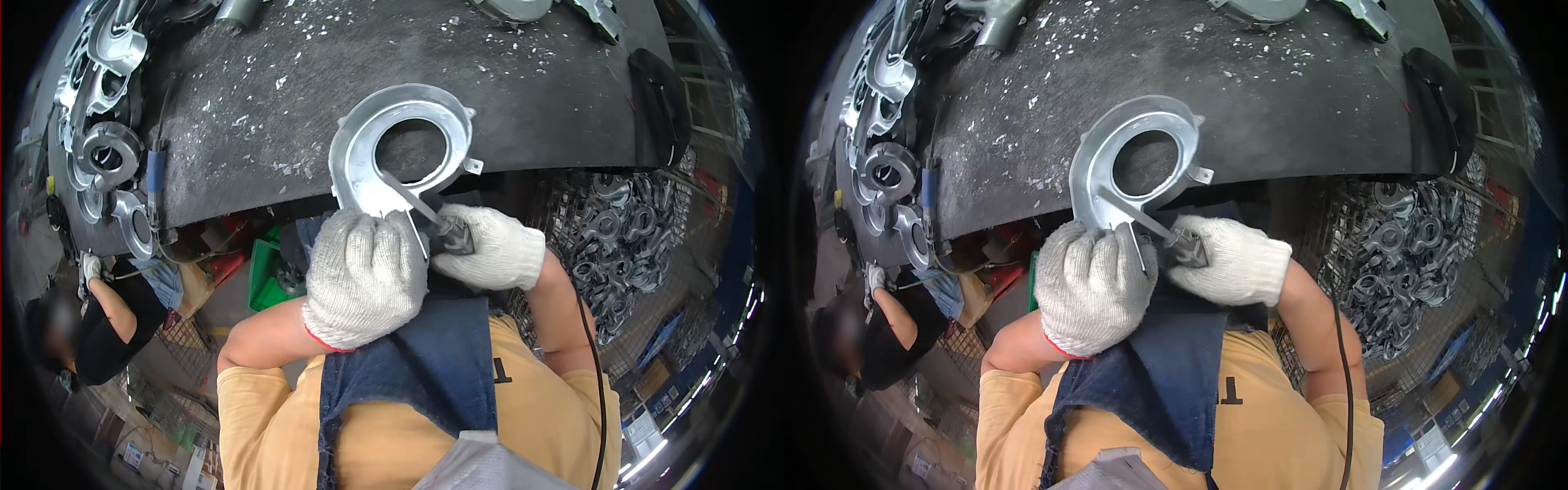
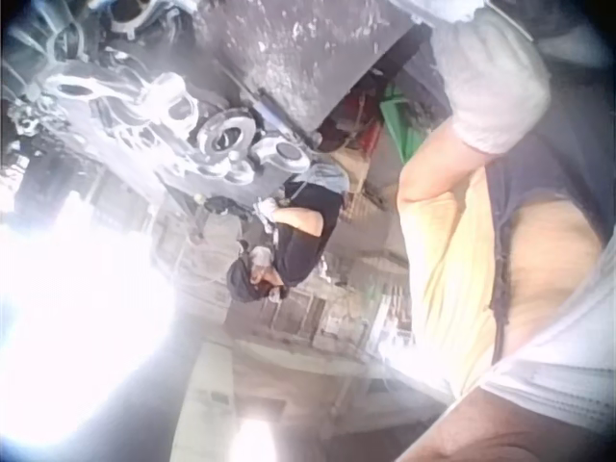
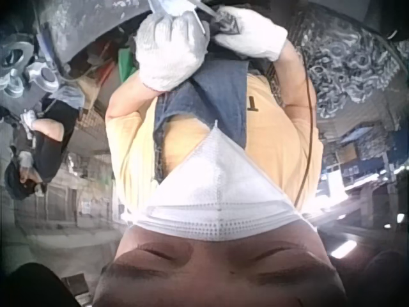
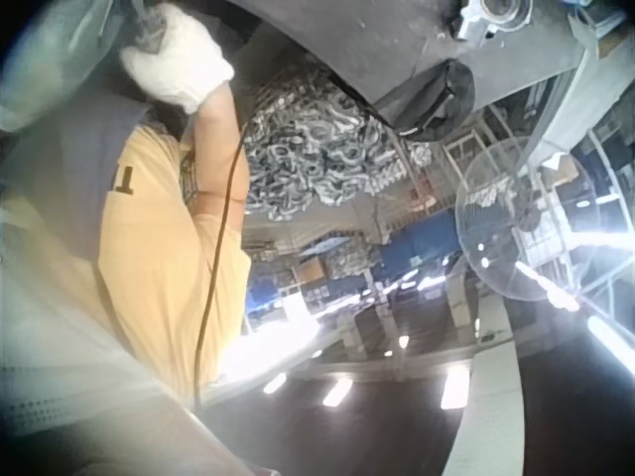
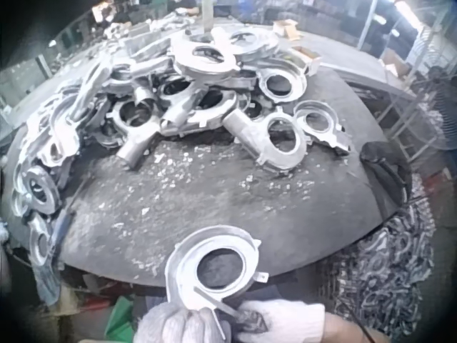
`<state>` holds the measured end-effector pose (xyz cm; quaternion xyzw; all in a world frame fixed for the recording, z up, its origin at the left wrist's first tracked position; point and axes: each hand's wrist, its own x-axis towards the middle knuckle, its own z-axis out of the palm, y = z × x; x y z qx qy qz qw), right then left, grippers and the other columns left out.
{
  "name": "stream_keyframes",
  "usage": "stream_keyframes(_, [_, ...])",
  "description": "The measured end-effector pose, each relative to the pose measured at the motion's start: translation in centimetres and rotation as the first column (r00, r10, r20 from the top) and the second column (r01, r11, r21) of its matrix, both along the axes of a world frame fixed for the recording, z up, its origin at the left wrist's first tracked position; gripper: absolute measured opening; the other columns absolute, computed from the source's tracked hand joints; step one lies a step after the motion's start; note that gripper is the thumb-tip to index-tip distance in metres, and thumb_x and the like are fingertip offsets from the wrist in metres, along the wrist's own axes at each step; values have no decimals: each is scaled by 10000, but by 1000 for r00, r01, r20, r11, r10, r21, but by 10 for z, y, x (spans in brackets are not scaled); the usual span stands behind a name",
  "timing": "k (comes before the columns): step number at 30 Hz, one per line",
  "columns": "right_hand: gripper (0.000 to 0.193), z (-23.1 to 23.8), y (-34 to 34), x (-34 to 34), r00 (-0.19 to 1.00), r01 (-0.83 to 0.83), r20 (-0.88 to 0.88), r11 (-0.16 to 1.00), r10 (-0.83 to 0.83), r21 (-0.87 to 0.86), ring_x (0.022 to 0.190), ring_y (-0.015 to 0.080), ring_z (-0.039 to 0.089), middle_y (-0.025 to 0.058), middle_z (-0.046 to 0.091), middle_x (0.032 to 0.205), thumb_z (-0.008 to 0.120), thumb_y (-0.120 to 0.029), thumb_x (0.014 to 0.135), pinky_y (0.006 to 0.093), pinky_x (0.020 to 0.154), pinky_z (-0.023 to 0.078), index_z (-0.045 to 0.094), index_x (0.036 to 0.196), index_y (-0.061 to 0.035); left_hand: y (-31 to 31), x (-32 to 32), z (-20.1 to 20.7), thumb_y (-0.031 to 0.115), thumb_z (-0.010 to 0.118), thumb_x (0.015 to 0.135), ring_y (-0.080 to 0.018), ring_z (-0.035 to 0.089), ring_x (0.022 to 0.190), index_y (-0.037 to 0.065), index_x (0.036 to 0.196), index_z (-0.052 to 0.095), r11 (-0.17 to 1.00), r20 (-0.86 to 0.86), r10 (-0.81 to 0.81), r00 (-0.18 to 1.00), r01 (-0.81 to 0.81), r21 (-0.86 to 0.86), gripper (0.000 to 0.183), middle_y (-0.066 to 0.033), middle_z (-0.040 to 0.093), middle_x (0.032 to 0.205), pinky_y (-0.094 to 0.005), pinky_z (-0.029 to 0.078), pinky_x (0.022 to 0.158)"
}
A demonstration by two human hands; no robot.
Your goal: The person deburrs metal parts using a handheld pneumatic tool and places them onto a pile on the workbench.
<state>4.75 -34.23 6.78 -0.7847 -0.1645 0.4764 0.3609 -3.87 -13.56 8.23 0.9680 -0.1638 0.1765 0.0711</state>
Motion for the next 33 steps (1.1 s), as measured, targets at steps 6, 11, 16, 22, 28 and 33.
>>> stream_keyframes(6, [401,3,16,11,885,-33,-462,997,63,72,786,202,676,81,714,882,862,-267,892,382,755,575,704,1175,-31,21,-13,-8,142,849,799,-332,703,966,-41,1080,742,991,-53,10,999,-17,-135,353,-149,701,988,-526,613,885])
stream_keyframes(11, [327,-5,17,1,906,-162,-363,970,220,183,851,270,753,112,764,930,824,-261,914,425,776,594,726,1164,-74,28,-23,-18,171,877,786,-339,704,1012,-34,1127,741,993,-32,21,999,-24,-119,420,-165,714,1073,-536,612,901])
stream_keyframes(16, [277,4,23,-2,912,-343,-177,924,370,166,959,343,790,151,792,1002,783,-261,930,448,837,618,733,1147,-97,37,-28,-19,196,891,787,-338,707,1016,-25,1129,746,994,-87,29,996,-38,-98,432,-171,720,1129,-539,611,910])
stream_keyframes(22, [276,11,37,4,948,-196,-245,980,201,45,957,363,782,137,796,1002,783,-279,946,445,836,621,733,1147,-96,37,-22,-14,139,880,780,-320,717,980,4,1094,766,974,-74,89,993,-102,-200,360,-126,737,1059,-516,613,902])
stream_keyframes(28, [279,13,36,-3,930,-342,-130,939,344,38,972,396,776,164,792,1008,779,-306,941,488,819,618,726,1132,-109,38,-23,-12,148,892,770,-335,716,984,16,1093,776,976,-93,98,991,-114,-187,367,-124,728,1020,-515,606,903])
stream_keyframes(33, [271,11,43,1,970,-201,-143,980,198,-10,969,404,776,172,790,992,784,-303,944,501,812,619,718,1119,-107,46,-18,-3,132,861,815,-345,727,954,33,1084,793,957,-165,85,983,-126,-260,295,-133,747,1055,-512,600,906])
